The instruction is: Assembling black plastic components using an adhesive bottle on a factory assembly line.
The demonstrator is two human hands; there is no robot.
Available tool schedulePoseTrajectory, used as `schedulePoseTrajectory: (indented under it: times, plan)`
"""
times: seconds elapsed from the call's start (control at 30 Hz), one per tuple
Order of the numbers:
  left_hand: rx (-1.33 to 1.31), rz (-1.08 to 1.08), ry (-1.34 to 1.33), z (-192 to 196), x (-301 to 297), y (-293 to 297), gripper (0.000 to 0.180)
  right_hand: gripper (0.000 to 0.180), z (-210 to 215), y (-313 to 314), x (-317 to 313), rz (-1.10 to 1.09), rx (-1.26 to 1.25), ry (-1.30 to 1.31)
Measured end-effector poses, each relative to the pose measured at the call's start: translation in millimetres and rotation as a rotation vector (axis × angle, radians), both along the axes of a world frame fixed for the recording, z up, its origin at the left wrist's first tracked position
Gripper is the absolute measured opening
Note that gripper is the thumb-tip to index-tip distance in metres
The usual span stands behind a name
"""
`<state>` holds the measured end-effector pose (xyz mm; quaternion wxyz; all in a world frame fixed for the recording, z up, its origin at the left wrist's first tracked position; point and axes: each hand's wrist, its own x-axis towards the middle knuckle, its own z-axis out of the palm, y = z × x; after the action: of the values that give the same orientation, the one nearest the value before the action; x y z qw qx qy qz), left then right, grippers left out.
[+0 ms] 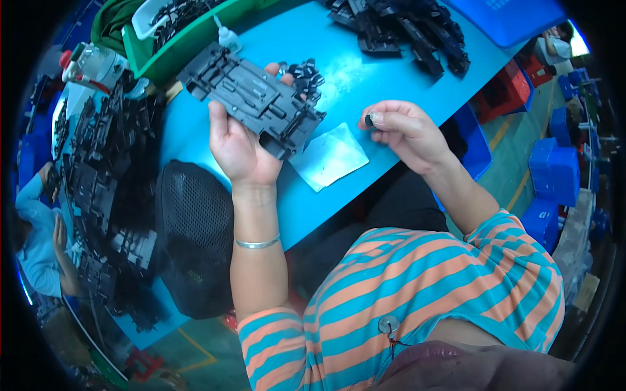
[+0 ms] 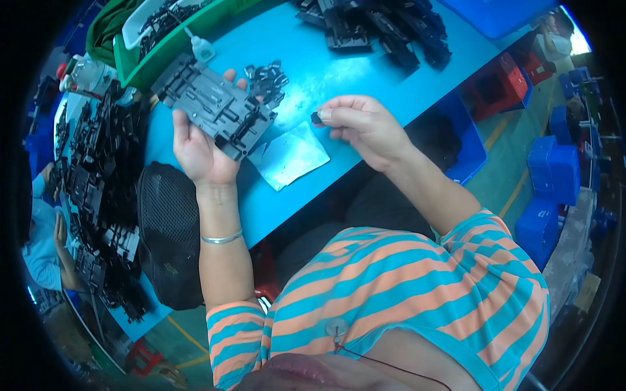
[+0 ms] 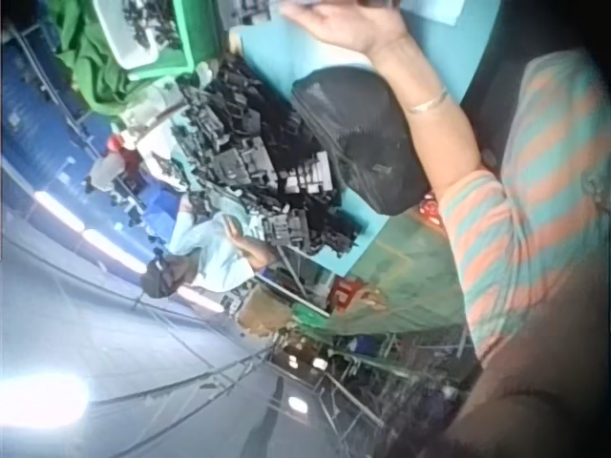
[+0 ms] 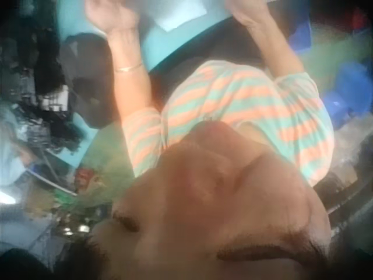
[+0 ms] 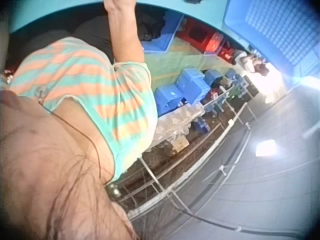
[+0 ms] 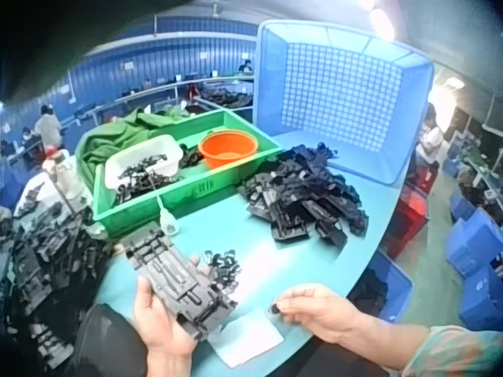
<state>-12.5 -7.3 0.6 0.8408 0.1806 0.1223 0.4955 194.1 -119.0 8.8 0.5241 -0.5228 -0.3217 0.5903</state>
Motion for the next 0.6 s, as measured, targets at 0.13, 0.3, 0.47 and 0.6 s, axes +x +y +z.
schedulePoseTrajectory:
  times: [0.13, 0.3, 0.47, 0.6]
  plan:
    - [-0.044, 0.022, 0.022, -2.0, 1.8, -0.6, 0.060, 0.012, -4.3, 0.4, 1.6, -0.030, -0.044, 0.335]
    - [-0.039, 0.024, 0.032, -2.2, 2.2, 0.2, 0.061, 0.013, -1.9, 2.4, 0.0, -0.020, -0.085, 0.434]
    - [-0.041, 0.030, 0.022, -5.2, 1.6, 1.4, 0.060, 0.013, -2.4, 4.2, -0.3, -0.015, -0.098, 0.475]
    - [-0.031, 0.011, 0.005, -5.9, 3.7, -0.3, 0.059, 0.012, -2.0, 3.6, 1.7, -0.003, -0.098, 0.493]
